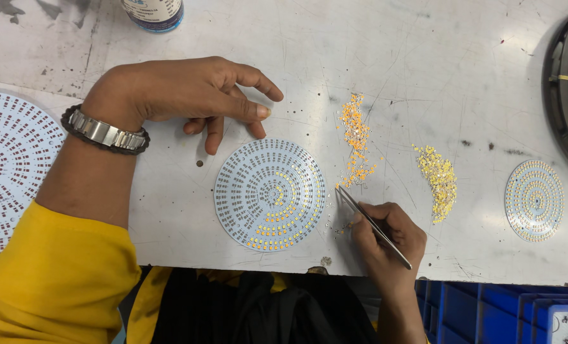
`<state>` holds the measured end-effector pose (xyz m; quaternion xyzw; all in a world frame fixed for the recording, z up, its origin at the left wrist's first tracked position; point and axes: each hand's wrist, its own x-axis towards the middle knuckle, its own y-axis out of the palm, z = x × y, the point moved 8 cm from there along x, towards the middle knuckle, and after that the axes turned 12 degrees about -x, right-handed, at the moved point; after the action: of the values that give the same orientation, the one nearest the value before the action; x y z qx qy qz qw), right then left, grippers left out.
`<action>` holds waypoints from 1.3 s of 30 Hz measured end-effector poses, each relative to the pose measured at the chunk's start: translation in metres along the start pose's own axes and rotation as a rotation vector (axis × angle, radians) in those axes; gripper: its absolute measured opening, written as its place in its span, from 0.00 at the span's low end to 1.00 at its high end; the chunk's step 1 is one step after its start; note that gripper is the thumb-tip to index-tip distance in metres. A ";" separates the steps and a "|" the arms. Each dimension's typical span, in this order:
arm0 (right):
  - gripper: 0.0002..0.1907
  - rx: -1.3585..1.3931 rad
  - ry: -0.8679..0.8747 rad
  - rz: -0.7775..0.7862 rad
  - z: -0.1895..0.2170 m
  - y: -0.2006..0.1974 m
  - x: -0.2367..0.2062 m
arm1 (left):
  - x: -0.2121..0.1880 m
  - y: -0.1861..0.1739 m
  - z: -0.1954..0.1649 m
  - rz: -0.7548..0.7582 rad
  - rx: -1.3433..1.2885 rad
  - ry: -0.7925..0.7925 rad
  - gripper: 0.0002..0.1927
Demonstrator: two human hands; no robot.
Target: The person uses tweezers to pick up small yellow LED components from a pile on the table and places them one by one into designated spots on a circular LED board. The person occasionally adjusts the board's position and continues placing LEDs until the clip ends.
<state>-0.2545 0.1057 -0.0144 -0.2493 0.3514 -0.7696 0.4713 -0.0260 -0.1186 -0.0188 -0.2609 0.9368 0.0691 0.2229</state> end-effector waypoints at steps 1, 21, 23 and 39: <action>0.06 -0.004 -0.007 0.002 0.000 0.000 0.000 | 0.000 0.000 0.000 -0.004 0.003 -0.001 0.35; 0.06 -0.003 -0.039 0.015 -0.006 -0.002 -0.004 | -0.003 0.002 -0.005 -0.023 0.043 0.000 0.34; 0.05 0.011 -0.038 0.005 -0.008 -0.004 -0.007 | -0.003 0.002 -0.006 -0.024 0.039 -0.001 0.35; 0.09 -0.124 -0.502 -0.124 0.053 0.026 -0.073 | -0.006 0.000 -0.007 -0.059 0.069 -0.008 0.33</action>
<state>-0.1712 0.1472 -0.0049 -0.4816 0.2541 -0.6882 0.4796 -0.0238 -0.1171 -0.0099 -0.2805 0.9295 0.0312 0.2373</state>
